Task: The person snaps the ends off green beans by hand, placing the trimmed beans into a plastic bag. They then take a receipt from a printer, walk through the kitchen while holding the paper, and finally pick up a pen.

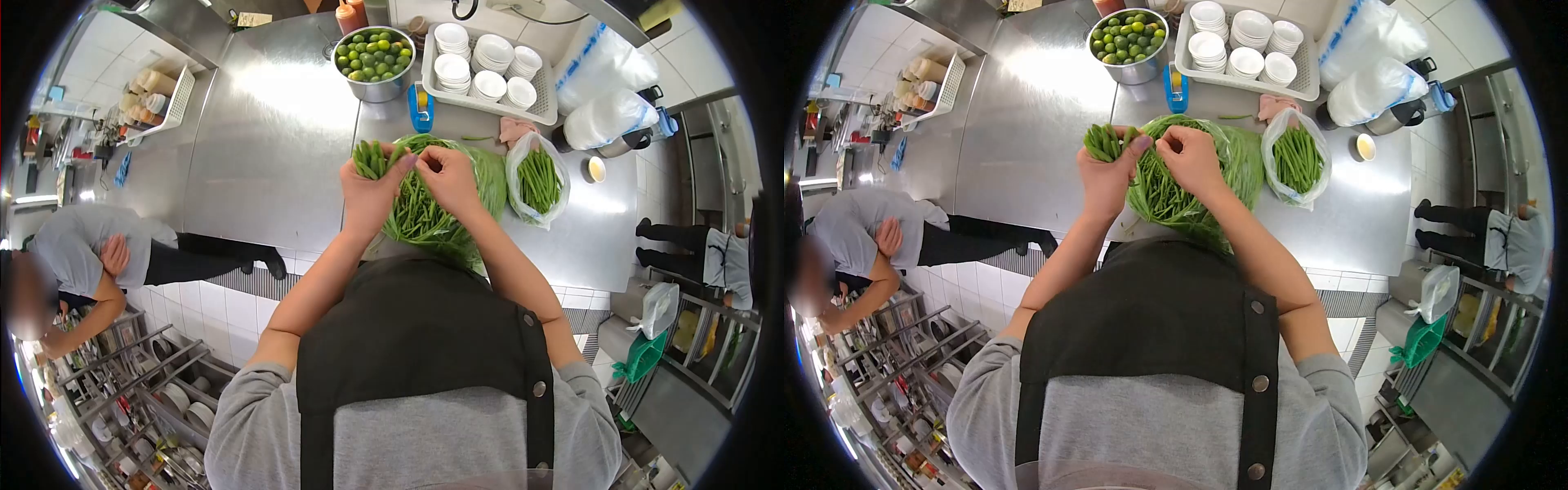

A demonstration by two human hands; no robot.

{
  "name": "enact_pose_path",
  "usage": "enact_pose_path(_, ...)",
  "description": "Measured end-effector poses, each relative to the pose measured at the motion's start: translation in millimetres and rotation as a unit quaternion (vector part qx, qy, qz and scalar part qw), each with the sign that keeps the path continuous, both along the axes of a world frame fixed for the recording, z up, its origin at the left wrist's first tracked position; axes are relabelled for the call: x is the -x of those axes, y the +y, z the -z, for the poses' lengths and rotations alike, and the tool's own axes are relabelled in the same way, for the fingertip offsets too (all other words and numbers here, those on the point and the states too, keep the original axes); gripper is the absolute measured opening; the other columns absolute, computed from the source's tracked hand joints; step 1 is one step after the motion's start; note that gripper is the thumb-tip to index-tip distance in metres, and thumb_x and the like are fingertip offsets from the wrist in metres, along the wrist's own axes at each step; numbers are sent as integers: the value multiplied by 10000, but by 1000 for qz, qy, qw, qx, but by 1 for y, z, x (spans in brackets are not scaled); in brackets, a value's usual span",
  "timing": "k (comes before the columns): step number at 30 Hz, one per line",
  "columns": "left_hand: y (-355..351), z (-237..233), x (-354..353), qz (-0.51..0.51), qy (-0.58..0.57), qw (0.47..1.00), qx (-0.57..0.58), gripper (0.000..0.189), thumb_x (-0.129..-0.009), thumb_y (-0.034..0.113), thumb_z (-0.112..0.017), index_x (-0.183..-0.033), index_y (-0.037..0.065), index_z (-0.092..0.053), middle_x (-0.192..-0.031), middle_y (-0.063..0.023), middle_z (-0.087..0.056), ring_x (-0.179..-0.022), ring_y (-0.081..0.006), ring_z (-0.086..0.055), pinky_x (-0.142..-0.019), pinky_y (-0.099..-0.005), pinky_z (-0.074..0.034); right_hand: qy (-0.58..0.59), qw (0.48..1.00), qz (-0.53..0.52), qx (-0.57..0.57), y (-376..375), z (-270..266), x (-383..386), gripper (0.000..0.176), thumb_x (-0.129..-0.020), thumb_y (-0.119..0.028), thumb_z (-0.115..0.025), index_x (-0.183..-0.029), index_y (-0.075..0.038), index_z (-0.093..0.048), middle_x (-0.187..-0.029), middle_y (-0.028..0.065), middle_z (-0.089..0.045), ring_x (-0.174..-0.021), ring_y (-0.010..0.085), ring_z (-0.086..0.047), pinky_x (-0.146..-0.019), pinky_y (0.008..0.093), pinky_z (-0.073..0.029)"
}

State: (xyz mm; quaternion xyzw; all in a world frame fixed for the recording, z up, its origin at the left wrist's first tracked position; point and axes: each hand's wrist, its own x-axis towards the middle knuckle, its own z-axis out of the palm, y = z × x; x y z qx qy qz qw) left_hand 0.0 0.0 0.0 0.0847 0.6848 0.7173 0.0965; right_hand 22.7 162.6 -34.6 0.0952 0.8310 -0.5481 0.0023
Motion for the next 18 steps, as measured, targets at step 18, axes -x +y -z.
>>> enact_pose_path(18, -18, 32, 13, 9, -222, 975, -2, 144, -843, 99, -803, -856, 51, -669, -620, 39, -535, -477, -62, -414, -466, -233, -332, 94, 993, -59, -39, 13, 6, 8, 101, -856, -80, -700, -890, 7, -662, -837, 93, -588, -720, 203, -580, -680, 332, -467)
